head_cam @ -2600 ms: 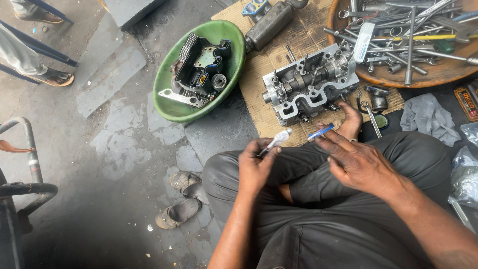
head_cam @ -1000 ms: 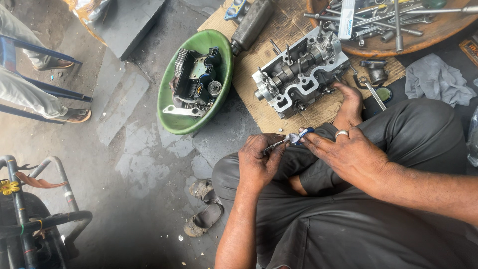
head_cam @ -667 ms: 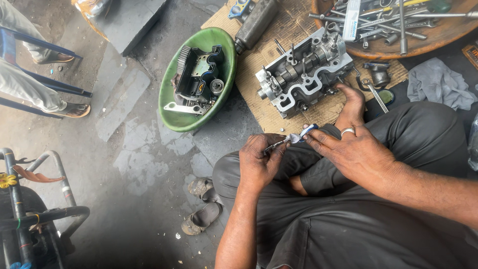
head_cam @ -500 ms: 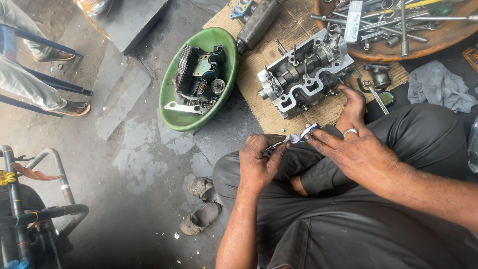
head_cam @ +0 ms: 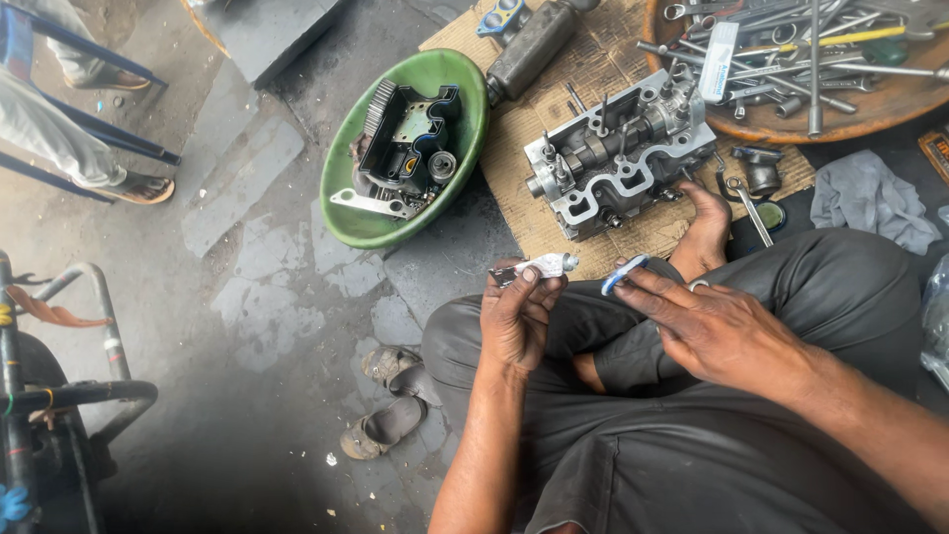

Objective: The person sits on the floor and applies a sealant to a small metal ring, then places it onto an engine block. They use a wrench to tighten bolts on the engine assembly.

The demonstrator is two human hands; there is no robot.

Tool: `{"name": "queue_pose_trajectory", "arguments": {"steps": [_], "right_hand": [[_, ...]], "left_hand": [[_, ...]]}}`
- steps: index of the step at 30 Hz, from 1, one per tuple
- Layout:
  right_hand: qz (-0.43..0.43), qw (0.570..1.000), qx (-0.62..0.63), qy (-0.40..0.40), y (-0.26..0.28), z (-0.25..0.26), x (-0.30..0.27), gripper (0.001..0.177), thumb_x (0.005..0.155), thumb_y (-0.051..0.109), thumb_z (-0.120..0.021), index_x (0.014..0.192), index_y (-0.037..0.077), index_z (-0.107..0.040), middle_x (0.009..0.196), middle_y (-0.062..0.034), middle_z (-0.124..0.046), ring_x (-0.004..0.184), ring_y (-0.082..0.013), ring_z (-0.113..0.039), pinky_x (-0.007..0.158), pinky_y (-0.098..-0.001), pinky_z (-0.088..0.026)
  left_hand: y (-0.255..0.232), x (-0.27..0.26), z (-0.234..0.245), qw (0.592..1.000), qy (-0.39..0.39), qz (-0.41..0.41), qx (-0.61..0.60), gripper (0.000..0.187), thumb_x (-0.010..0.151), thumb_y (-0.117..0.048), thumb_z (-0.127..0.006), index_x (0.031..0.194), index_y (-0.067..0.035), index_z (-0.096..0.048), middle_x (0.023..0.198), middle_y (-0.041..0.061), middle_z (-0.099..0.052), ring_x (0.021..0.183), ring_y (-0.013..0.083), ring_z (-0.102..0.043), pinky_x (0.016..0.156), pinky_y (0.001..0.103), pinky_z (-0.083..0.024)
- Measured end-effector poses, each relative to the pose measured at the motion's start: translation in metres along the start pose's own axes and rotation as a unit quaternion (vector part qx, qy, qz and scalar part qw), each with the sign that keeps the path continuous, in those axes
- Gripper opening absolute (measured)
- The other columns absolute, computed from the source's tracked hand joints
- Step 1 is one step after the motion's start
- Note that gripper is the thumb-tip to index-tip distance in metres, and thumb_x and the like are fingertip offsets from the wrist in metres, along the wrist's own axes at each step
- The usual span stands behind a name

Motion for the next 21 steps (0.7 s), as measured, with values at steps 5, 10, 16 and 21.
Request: {"name": "queue_pose_trajectory", "arguments": {"steps": [5,10,16,21], "right_hand": [[-0.184,0.971,0.061,0.142,-0.016,-0.014,-0.010,0.077,0.081,0.019,-0.074,0.153,0.030,-0.047,0.161,-0.0025,-0.047,0.072,-0.0194,-0.073,0.073,-0.0349,-0.062],[-0.081,0.965,0.251,0.013,-0.027,-0.006,-0.022,0.075,0.081,0.007,-0.068,0.150,0.019,-0.043,0.152,-0.0111,-0.050,0.073,-0.0115,-0.063,0.075,-0.0334,-0.056],[-0.099,0.798,0.594,0.022,-0.054,-0.005,-0.034,0.083,0.085,-0.007,-0.056,0.160,0.016,-0.030,0.167,-0.0075,-0.033,0.065,-0.0107,-0.049,0.060,-0.0296,-0.048],[-0.081,0.684,0.724,0.024,-0.050,-0.001,-0.031,0.082,0.089,0.004,-0.061,0.164,0.009,-0.029,0.172,-0.0142,-0.029,0.067,-0.0114,-0.050,0.070,-0.0323,-0.049]], "left_hand": [[0.003,0.004,0.009,1.000,-0.006,0.026,-0.004,0.021,0.098,-0.014,-0.072,0.111,-0.002,-0.061,0.094,0.015,-0.073,0.084,0.0231,-0.074,0.095,0.043,-0.060],[0.002,0.014,0.015,0.997,-0.033,0.005,0.066,0.035,0.095,-0.011,-0.072,0.125,-0.003,-0.056,0.099,0.011,-0.072,0.083,0.0211,-0.074,0.087,0.040,-0.060],[-0.011,0.024,0.013,0.994,-0.071,-0.003,0.078,0.054,0.091,-0.009,-0.071,0.139,-0.007,-0.046,0.102,0.012,-0.070,0.081,0.0203,-0.073,0.083,0.036,-0.062],[-0.019,0.024,0.012,0.995,-0.023,-0.012,0.096,0.046,0.087,-0.001,-0.075,0.128,-0.003,-0.054,0.101,0.013,-0.072,0.086,0.0206,-0.074,0.086,0.035,-0.061]]}}
Point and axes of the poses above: each hand's wrist, its own x-axis towards the middle knuckle, its own z-axis out of the back of the hand, y = z × x, the point moved 3 cm from there along x, towards the middle knuckle
